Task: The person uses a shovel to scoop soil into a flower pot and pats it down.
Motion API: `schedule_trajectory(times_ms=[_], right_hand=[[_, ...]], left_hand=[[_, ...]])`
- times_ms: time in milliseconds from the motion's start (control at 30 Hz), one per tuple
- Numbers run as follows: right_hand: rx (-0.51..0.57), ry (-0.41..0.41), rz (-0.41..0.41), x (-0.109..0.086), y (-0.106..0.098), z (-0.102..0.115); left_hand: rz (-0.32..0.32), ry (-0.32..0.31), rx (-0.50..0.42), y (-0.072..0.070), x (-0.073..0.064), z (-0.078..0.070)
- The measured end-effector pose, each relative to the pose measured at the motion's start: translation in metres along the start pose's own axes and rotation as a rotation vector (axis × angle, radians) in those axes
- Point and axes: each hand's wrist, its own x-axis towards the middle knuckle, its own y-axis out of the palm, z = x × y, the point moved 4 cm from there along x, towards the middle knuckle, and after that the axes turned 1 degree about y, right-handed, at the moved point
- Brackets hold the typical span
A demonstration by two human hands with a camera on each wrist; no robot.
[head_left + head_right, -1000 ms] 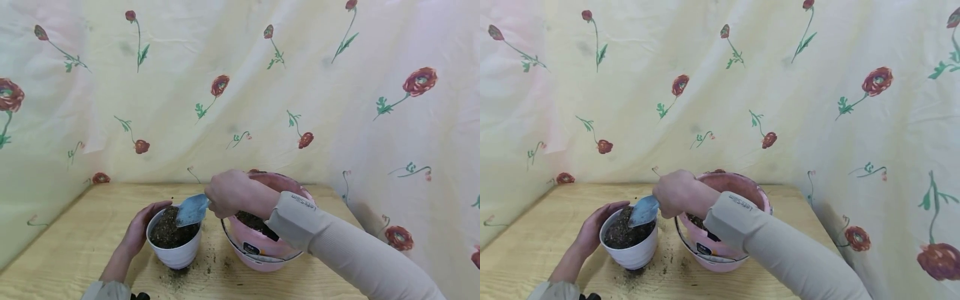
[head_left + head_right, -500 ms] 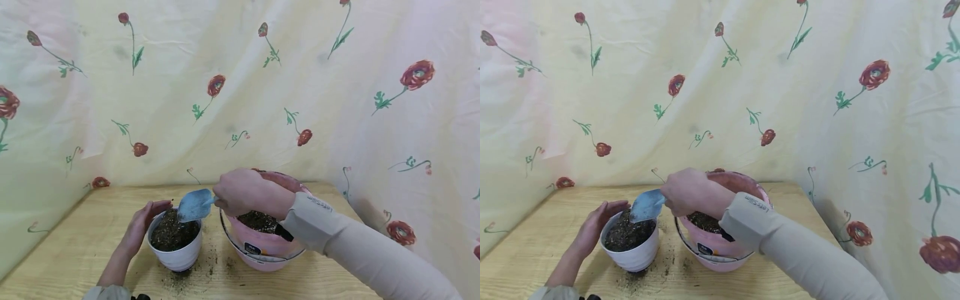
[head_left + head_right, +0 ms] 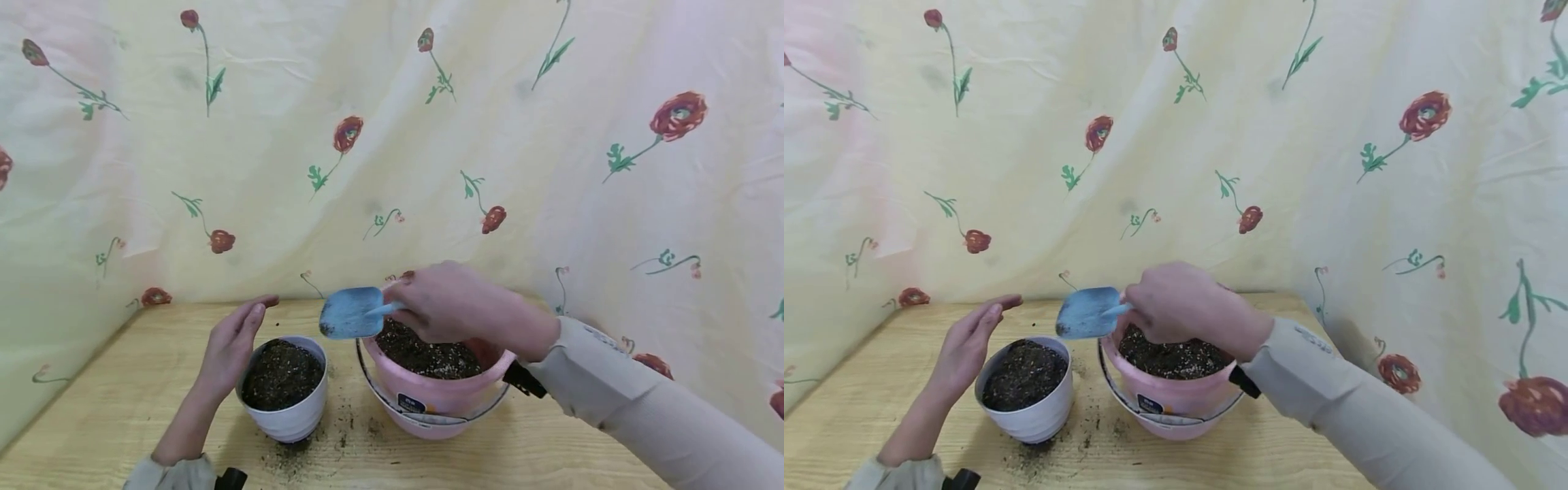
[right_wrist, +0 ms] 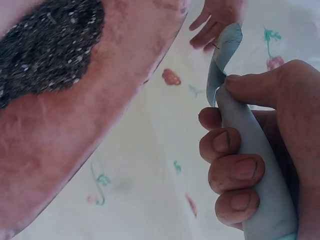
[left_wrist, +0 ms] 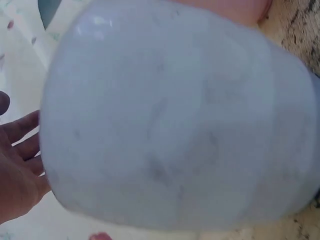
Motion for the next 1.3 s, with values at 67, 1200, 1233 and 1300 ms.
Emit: schedule_trajectory(times_ms=[67, 1200, 1233, 1300], right_hand=[[-0.001, 0.019, -0.01, -0.008, 0.001, -0.006], [-0.242, 0.206, 0.043, -0.051, 0.055, -0.072], [-0.257, 0.203, 0.031, -0.051, 0.054, -0.072], [-0.292, 0.206, -0.002, -0.05, 0.054, -0.072]], left_hand=[[0.006, 0.034, -0.01, 0.003, 0.001, -0.009], [0.365, -0.009, -0.193, 0.096, 0.036, -0.05], [0.366, -0.016, -0.196, 0.099, 0.038, -0.051], [0.374, -0.023, -0.209, 0.105, 0.041, -0.053]])
